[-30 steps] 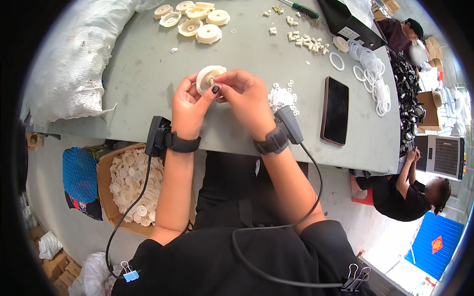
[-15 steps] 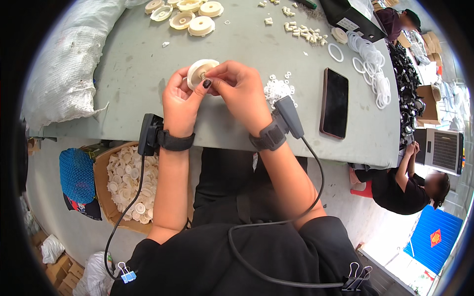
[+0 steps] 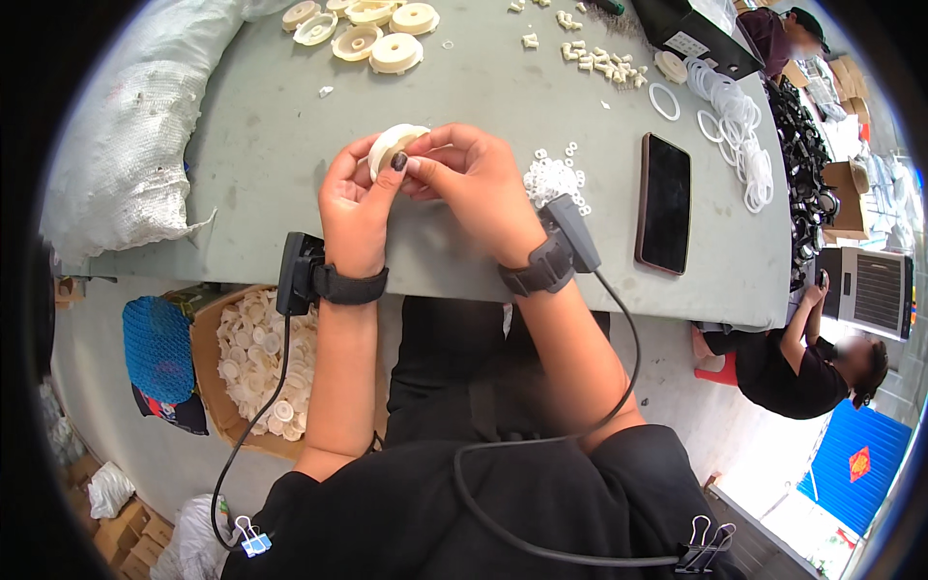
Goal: Assembling small plastic components by inserting rings and clips into a circular base.
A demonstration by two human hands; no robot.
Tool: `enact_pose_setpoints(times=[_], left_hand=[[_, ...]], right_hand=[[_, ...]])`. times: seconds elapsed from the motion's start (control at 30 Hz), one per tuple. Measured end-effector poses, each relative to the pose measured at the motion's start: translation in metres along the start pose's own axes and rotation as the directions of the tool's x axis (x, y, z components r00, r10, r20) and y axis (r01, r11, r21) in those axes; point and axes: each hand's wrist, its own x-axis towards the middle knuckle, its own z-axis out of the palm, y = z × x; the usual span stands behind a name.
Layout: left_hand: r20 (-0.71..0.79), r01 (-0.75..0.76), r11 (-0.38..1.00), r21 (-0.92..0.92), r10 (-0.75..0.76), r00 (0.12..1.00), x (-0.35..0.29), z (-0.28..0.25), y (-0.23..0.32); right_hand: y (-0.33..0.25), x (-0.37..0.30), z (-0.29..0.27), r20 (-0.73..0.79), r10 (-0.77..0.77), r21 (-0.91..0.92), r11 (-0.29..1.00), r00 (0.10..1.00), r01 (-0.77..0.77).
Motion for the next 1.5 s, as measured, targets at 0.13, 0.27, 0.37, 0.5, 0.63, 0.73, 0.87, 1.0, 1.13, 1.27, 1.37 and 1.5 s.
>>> enact_pose_setpoints(times=[0.13, 0.27, 0.37, 0.5, 0.63, 0.73, 0.87, 1.0, 1.13, 1.27, 1.37, 1.5], left_hand=[[0.003, -0.003, 0.997, -0.079, 0.003, 1.0, -0.001, -0.001, -0.001], [0.026, -0.021, 0.999, -0.047, 0.022, 0.999, -0.003, -0.003, -0.004], [0.034, -0.001, 1.0, -0.007, 0.001, 0.999, -0.003, -0.001, -0.004], [0.03, -0.032, 0.999, 0.025, 0.031, 0.999, -0.003, 0.0, -0.004], [0.001, -0.022, 0.997, 0.071, 0.022, 1.0, -0.002, 0.003, -0.006], [-0.057, -0.034, 0.991, 0.133, 0.042, 0.998, 0.0, 0.0, -0.008], [-0.111, -0.016, 0.995, 0.096, 0.027, 0.994, 0.0, -0.001, -0.004], [-0.124, -0.01, 0.995, 0.095, 0.022, 0.992, -0.001, 0.001, -0.005], [-0.082, -0.014, 0.998, 0.066, 0.019, 0.996, -0.002, 0.004, -0.005], [-0.096, -0.037, 0.999, 0.039, 0.04, 0.995, -0.002, 0.003, -0.005], [-0.062, -0.011, 1.0, 0.016, 0.012, 0.998, -0.002, 0.002, -0.003], [-0.068, 0.004, 1.0, 0.031, -0.002, 0.998, -0.002, 0.002, 0.0]], right_hand=[[-0.001, 0.0, -0.002, 0.022, 0.009, 0.031, 0.999, 1.0, -0.01], [0.0, -0.006, 0.005, -0.032, 0.031, 0.098, 0.995, 0.999, -0.028], [0.006, -0.006, 0.008, -0.082, -0.023, 0.022, 0.999, 0.996, 0.025], [0.008, -0.004, 0.005, -0.051, -0.004, 0.108, 0.994, 0.999, 0.01], [0.01, -0.003, -0.003, -0.037, 0.074, 0.239, 0.969, 0.997, -0.063], [0.008, -0.004, -0.001, -0.024, 0.068, 0.258, 0.964, 0.997, -0.059], [0.0, -0.008, 0.007, -0.043, 0.073, 0.219, 0.974, 0.996, -0.062], [0.004, -0.009, 0.008, -0.078, -0.008, 0.116, 0.993, 0.997, 0.017], [0.007, -0.01, 0.012, -0.101, -0.1, 0.006, 0.995, 0.99, 0.101], [0.005, -0.008, 0.012, -0.147, -0.031, 0.1, 0.994, 0.989, 0.046], [0.001, -0.007, 0.01, -0.097, 0.033, 0.153, 0.988, 0.995, -0.018], [-0.002, -0.006, 0.006, -0.049, 0.073, 0.204, 0.977, 0.996, -0.061]])
